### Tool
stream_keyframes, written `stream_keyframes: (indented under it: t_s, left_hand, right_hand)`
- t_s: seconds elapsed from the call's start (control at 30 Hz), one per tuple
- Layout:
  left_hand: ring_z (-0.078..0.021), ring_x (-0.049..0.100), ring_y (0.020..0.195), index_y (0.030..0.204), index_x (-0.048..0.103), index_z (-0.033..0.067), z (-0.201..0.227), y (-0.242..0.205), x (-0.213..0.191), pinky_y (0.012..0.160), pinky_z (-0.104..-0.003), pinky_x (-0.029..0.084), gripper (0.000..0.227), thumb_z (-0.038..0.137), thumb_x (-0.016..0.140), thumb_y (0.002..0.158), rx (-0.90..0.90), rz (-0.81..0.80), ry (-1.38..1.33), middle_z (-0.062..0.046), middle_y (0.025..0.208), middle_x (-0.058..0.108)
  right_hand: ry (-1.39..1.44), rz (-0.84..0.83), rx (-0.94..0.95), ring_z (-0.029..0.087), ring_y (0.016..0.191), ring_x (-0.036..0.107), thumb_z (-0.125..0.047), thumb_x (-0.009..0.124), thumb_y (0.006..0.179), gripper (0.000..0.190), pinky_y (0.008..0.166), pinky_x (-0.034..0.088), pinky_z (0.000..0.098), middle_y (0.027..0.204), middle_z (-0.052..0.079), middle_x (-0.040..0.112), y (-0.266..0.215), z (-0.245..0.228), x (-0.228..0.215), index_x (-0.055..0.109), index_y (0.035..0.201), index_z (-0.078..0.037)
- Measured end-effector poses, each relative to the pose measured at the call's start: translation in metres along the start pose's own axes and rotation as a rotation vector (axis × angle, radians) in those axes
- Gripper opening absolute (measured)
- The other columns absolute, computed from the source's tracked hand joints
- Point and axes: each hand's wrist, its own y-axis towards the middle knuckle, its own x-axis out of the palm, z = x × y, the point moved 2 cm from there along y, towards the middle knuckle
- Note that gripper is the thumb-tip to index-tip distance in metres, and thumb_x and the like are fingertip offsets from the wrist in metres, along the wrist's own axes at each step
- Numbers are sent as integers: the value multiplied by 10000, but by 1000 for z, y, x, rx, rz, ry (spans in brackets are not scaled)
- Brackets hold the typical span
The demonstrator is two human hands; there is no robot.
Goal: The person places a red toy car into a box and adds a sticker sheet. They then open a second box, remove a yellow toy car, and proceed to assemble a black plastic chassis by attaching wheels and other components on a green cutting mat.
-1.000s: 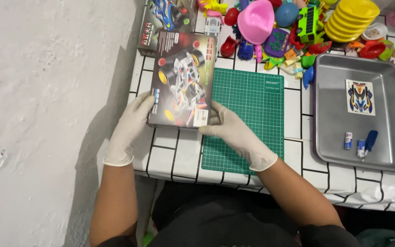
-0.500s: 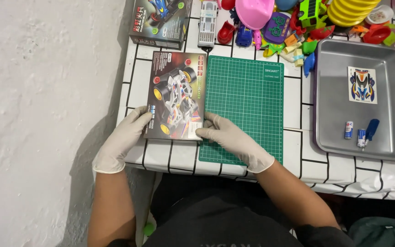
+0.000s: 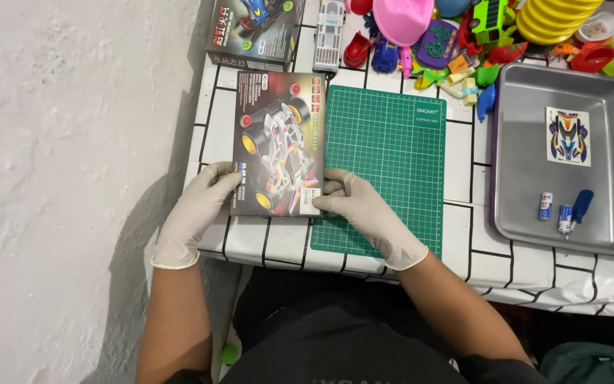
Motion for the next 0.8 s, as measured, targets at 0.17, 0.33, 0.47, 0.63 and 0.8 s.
stream_keyframes:
  t_s: [0.17,0.33,0.47,0.63,0.8]
  left_hand:
    - [-259,642,1236,1397,636,141,15,-17,1,1085,-402,428,575,441,693,909,11,-16,3,-104,1291,705]
    - [-411,356,1477,1637,217,100,2,-12,-4,1203,-521,298,898,605,521,959,133,-93,172,-246,1618,349]
    - [-524,211,1487,1648,103,72,39,-59,-1,1203,-583,242,1130,467,773,829,273,-94,302,-329,1672,55]
    - [-538,271,1470,1581,311,16,18,-58,18,1189,-566,281,1102,138,921,671,698,52,458,-380,1594,230]
    - [-447,350,1471,1573,381,126,-27,-31,27,1211,-472,324,959,156,862,744,728,180,308,-276,1611,293]
  right_hand:
    - [33,18,-3,203,1002,597,-123,851,781,869,796,572,357,1155,178,562,-4,-4,1,395,1473,141]
    - [50,36,19,319,1134,637,-298,687,938,626,858,546,406,1197,227,629,-18,-22,0,510,1424,55]
    - [31,32,-17,297,1097,563,-245,621,958,579,866,508,394,1191,219,595,-16,-14,-3,498,1441,51]
    - [59,25,-93,197,1018,439,9,525,822,675,880,450,324,1128,99,429,-22,-14,7,452,1492,40]
    - [-18,57,-174,199,1032,468,37,557,843,639,895,477,346,1131,115,471,-23,-23,17,479,1477,21]
